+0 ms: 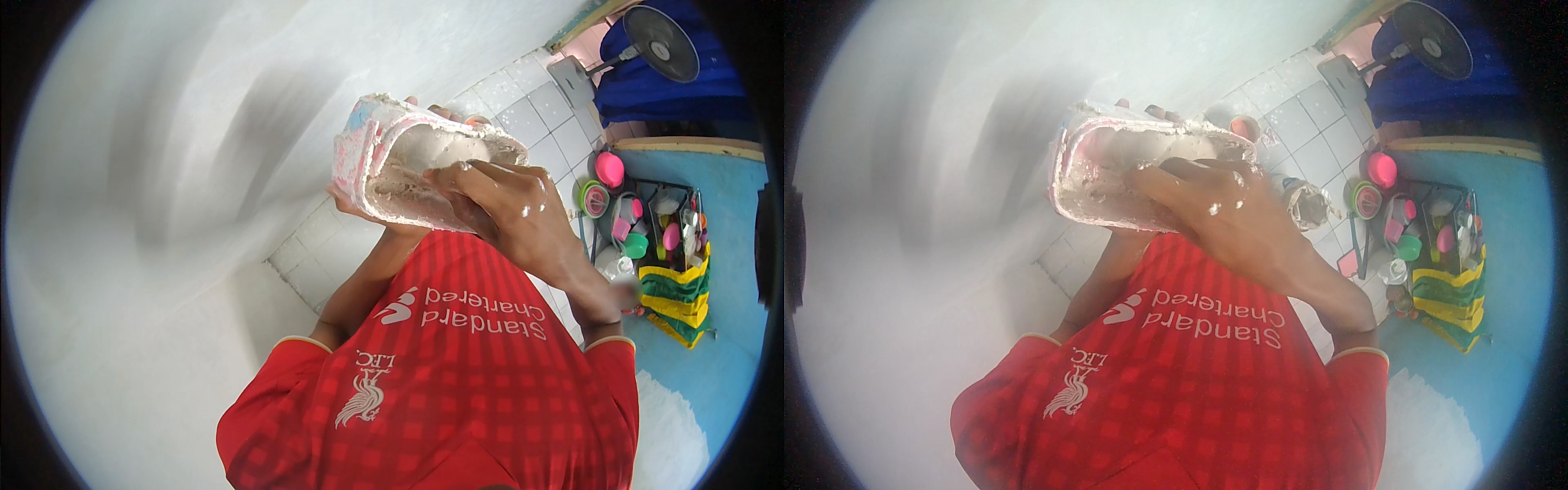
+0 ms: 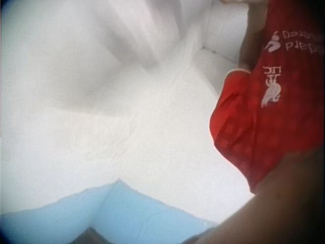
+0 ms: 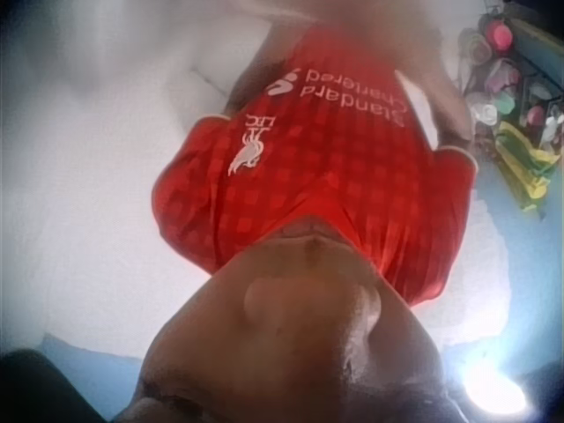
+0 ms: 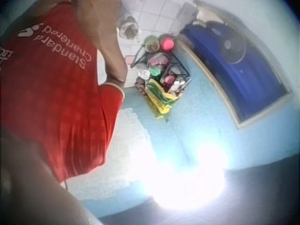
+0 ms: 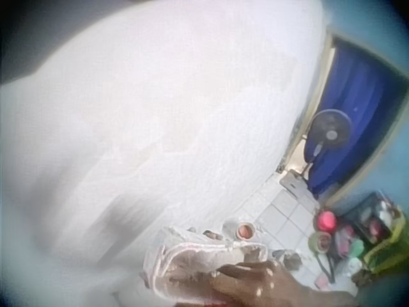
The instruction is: The person applies a white plaster-like substance to a ceiling using a trowel and a container. They repeatedly scoop material from a bucket, spread it on the ceiling, and smooth the surface. The camera is head-mounted and shows the hands and tools throughout.
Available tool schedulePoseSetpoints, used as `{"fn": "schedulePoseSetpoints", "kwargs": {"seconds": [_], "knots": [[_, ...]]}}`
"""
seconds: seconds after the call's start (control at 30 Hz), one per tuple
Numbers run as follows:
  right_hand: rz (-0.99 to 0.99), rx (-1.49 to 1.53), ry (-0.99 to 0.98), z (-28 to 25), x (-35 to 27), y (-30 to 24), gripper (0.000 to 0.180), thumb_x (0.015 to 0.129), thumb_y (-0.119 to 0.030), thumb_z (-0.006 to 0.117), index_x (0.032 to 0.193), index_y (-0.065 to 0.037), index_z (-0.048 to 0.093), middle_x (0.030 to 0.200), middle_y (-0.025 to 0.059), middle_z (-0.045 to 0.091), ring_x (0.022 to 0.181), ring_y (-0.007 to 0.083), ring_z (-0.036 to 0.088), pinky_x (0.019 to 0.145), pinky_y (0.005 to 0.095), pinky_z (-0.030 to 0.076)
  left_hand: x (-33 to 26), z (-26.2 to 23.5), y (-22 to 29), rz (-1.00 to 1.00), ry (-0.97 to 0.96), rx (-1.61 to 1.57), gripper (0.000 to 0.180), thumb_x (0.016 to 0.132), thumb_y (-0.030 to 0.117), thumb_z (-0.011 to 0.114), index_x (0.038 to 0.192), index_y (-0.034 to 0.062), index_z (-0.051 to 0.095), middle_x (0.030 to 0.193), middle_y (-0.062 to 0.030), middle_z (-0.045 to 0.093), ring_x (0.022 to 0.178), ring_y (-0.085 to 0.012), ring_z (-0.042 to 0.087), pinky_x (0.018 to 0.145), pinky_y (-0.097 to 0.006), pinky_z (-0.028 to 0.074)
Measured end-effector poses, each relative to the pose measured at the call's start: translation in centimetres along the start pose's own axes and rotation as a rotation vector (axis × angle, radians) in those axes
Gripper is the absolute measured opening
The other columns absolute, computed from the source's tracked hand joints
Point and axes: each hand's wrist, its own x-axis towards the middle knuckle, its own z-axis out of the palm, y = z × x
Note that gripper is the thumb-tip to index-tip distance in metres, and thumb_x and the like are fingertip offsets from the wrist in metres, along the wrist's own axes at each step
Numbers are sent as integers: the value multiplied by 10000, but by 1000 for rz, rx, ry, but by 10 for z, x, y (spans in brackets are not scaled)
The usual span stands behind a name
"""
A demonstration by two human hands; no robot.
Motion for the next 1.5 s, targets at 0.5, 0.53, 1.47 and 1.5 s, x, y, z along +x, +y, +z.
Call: {"fn": "schedulePoseSetpoints", "kwargs": {"seconds": [0.5,0.53,1.47,1.5], "knots": [[-7,-10,-39,-23,20,10,281,870,-159,728,1147,-152,682,901,86,696,837,324,692,716,450,552,23,1,0,-51,47,50,526,1041,563,499,1380,165,559,1247,-64,593,1315,-295,437,1158,-503,381],[-39,-9,-65,-26,20,8,277,870,-145,725,1144,-149,680,892,91,694,830,330,689,716,452,549,24,1,0,-47,41,54,530,1039,566,500,1380,164,560,1245,-64,594,1313,-296,437,1157,-502,381],[-17,11,38,-8,10,10,285,868,-78,764,1142,-109,691,975,87,743,801,323,722,673,412,573,-2,16,7,470,451,1016,797,984,748,359,1542,181,404,1450,-76,490,1389,-298,432,1179,-510,370],[2,49,92,-6,14,18,278,871,-88,768,1138,-111,694,999,78,746,794,316,725,665,409,573,0,16,10,468,463,1027,803,983,753,356,1545,181,400,1457,-76,486,1392,-298,431,1179,-510,370]]}}
